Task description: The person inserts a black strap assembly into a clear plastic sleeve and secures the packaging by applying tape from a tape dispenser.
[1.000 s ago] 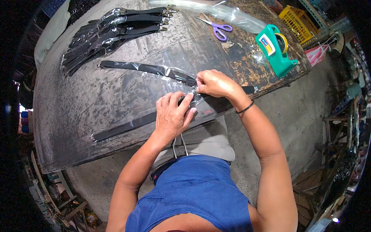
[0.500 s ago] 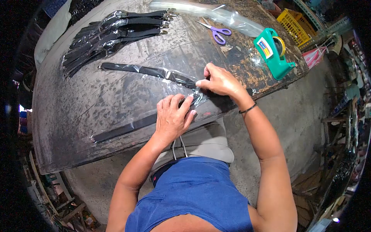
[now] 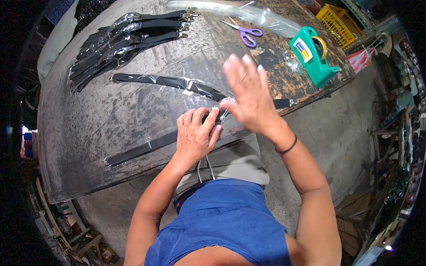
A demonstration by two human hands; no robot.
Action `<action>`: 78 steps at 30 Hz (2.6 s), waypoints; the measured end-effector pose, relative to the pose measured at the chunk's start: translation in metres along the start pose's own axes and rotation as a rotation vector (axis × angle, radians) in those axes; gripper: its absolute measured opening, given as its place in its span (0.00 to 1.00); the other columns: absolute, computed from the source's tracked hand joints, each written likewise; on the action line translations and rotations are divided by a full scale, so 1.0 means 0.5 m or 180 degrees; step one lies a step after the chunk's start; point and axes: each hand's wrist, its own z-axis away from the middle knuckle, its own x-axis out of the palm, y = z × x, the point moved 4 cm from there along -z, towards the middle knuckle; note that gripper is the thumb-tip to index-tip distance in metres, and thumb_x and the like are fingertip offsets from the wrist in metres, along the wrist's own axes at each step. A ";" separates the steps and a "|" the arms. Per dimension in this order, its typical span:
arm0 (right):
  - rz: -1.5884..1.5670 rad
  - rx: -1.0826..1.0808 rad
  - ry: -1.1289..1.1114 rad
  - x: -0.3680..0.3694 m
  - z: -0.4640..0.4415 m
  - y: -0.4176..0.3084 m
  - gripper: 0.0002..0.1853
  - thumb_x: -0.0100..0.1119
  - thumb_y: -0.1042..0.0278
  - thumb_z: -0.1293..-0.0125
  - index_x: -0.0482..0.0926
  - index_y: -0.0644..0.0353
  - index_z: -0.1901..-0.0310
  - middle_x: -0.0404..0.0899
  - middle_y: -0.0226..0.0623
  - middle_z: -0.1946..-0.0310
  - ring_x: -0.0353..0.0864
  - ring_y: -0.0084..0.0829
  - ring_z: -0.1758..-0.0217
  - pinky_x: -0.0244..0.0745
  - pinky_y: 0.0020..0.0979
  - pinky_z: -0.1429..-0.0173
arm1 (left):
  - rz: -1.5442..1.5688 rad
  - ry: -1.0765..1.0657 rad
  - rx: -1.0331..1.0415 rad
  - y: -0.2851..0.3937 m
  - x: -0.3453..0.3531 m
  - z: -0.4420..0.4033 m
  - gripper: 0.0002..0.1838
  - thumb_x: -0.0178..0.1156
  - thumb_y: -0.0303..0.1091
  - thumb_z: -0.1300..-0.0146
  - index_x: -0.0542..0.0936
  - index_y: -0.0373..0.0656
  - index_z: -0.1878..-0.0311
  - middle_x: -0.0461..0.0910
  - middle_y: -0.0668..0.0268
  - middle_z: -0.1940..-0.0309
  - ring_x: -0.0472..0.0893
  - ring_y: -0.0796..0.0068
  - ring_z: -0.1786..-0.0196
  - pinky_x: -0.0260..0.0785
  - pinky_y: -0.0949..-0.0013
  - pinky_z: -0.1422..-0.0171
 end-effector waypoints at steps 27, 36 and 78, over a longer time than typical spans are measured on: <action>-0.0128 0.0333 0.0091 -0.017 0.094 0.007 0.40 0.52 0.44 0.27 0.55 0.55 0.21 0.51 0.43 0.19 0.44 0.53 0.16 0.38 0.62 0.20 | 0.0721 0.0606 -0.0063 -0.018 -0.022 0.009 0.25 0.63 0.27 0.41 0.79 0.44 0.38 0.75 0.58 0.45 0.72 0.55 0.39 0.62 0.55 0.34; 0.0387 0.0105 -0.1106 0.076 0.128 -0.006 0.37 0.53 0.47 0.29 0.62 0.55 0.24 0.60 0.39 0.22 0.52 0.48 0.18 0.37 0.59 0.19 | -0.0212 0.0317 -0.1002 -0.264 -0.267 0.236 0.18 0.67 0.34 0.40 0.83 0.43 0.45 0.80 0.58 0.47 0.78 0.54 0.43 0.69 0.54 0.38; 0.0273 0.0253 -0.1107 0.072 0.127 -0.013 0.38 0.55 0.41 0.30 0.63 0.51 0.24 0.58 0.36 0.21 0.52 0.46 0.18 0.38 0.61 0.19 | -0.0695 -0.2443 -0.1245 -0.610 -0.224 -0.208 0.59 0.83 0.41 0.59 0.61 0.54 0.22 0.58 0.60 0.22 0.65 0.53 0.24 0.63 0.56 0.23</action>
